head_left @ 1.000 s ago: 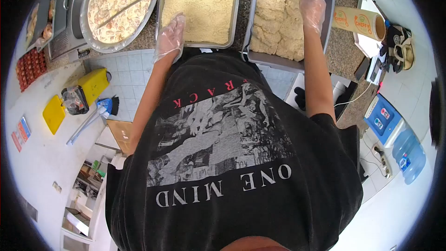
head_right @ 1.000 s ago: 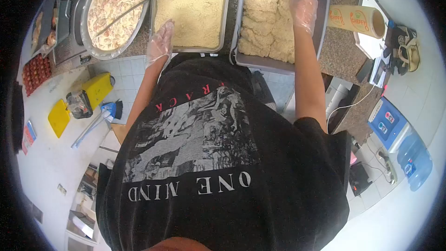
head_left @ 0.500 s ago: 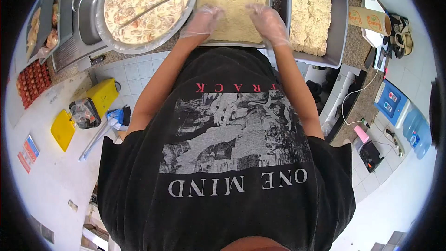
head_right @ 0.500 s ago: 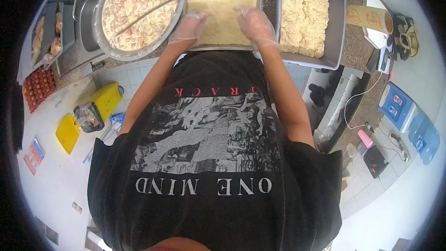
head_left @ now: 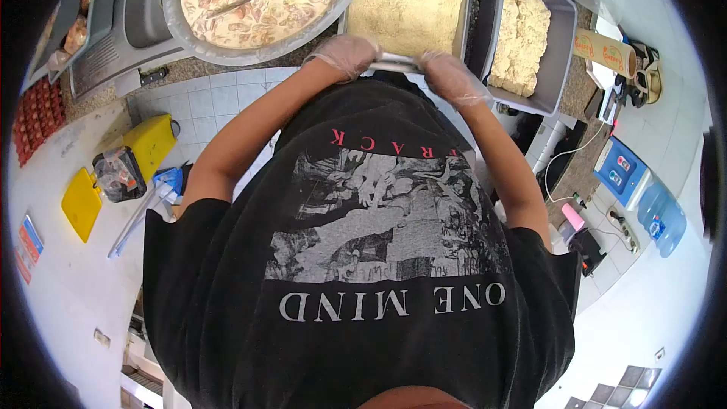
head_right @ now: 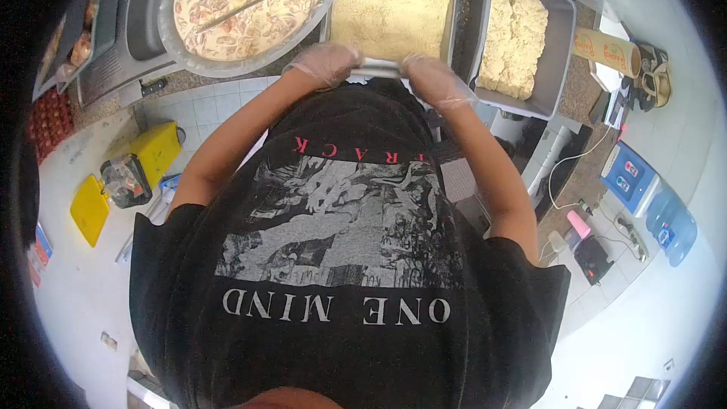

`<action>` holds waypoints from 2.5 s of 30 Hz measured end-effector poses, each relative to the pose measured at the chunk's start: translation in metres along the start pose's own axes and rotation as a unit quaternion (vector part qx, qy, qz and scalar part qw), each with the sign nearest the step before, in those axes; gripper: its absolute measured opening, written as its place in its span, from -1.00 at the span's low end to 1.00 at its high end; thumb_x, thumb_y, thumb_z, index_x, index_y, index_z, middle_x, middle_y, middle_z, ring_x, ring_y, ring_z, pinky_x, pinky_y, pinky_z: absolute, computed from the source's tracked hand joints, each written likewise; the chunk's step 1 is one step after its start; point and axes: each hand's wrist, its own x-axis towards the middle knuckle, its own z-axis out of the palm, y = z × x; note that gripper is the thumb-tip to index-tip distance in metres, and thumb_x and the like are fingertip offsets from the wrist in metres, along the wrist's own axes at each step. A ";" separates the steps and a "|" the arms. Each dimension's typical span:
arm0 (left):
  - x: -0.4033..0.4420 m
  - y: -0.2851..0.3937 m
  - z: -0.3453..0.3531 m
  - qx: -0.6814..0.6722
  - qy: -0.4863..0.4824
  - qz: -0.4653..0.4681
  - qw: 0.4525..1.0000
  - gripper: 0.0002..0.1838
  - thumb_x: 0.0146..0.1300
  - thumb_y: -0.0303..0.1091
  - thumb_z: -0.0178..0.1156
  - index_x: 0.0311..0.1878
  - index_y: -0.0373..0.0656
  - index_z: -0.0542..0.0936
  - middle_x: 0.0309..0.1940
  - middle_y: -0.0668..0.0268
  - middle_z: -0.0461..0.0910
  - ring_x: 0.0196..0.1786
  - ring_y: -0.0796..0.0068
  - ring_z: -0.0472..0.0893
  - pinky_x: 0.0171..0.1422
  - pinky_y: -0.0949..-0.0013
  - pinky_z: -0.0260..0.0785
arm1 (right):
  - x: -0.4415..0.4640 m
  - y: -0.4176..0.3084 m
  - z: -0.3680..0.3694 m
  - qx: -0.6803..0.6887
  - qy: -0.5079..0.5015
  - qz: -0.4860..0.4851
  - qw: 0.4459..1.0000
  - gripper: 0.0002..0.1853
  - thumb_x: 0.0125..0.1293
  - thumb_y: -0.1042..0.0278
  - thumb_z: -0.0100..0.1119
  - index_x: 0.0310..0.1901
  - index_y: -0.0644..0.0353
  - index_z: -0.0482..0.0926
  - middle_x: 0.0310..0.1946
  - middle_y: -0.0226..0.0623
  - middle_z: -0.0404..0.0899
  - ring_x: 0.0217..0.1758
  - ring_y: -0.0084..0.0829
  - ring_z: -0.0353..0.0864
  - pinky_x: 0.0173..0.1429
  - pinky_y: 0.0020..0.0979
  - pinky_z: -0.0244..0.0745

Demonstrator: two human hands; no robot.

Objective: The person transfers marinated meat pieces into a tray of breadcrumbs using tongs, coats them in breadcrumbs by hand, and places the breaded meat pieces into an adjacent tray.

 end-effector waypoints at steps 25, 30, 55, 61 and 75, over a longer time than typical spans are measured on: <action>0.074 0.043 0.021 0.032 0.174 0.018 0.984 -0.68 0.41 -0.23 0.23 0.11 -0.21 0.65 0.04 -0.07 0.65 0.16 -0.13 0.66 0.26 -0.05 0.51 | 0.058 0.092 0.020 -0.102 0.135 0.016 0.985 -0.83 0.41 0.50 0.00 -0.17 0.34 0.60 -0.21 0.16 0.67 -0.02 0.16 0.73 0.14 -0.07 0.68; 0.096 0.017 0.056 -0.046 0.201 0.004 0.978 -0.68 0.35 -0.33 0.23 0.12 -0.20 0.65 0.03 -0.01 0.67 0.16 -0.05 0.67 0.26 0.00 0.52 | 0.055 0.096 0.022 0.024 0.159 0.047 0.986 -0.80 0.38 0.52 0.01 -0.12 0.34 0.64 -0.19 0.19 0.68 -0.02 0.17 0.73 0.12 -0.05 0.69; 0.011 0.001 0.051 -0.804 0.167 -0.132 0.556 -0.68 0.55 -0.17 0.32 0.16 -0.19 0.61 0.00 0.33 0.64 0.07 0.45 0.63 0.27 0.27 0.56 | 0.172 0.048 0.023 0.094 0.187 -0.021 0.978 -0.79 0.38 0.38 0.24 -0.10 0.22 0.81 -0.07 0.15 0.77 0.04 0.08 0.77 0.22 -0.04 0.65; 0.031 -0.008 0.060 -0.850 0.173 -0.137 0.479 -0.67 0.67 -0.13 0.13 0.17 -0.22 0.56 -0.02 0.19 0.64 0.07 0.33 0.67 0.41 0.19 0.55 | 0.112 0.019 -0.029 0.455 0.001 0.067 0.888 -0.67 0.42 0.44 0.32 0.19 0.26 0.75 -0.04 -0.03 0.84 -0.10 -0.31 0.84 0.04 -0.28 0.72; 0.002 -0.022 0.061 -0.870 0.116 -0.081 0.472 -0.70 0.65 -0.21 0.14 0.15 -0.28 0.55 0.01 0.18 0.63 0.02 0.35 0.68 0.27 0.21 0.61 | 0.146 0.097 0.006 0.083 0.224 0.139 0.961 -0.68 0.38 0.29 0.35 0.14 0.07 0.77 -0.01 0.03 0.78 0.08 0.07 0.76 0.26 -0.11 0.65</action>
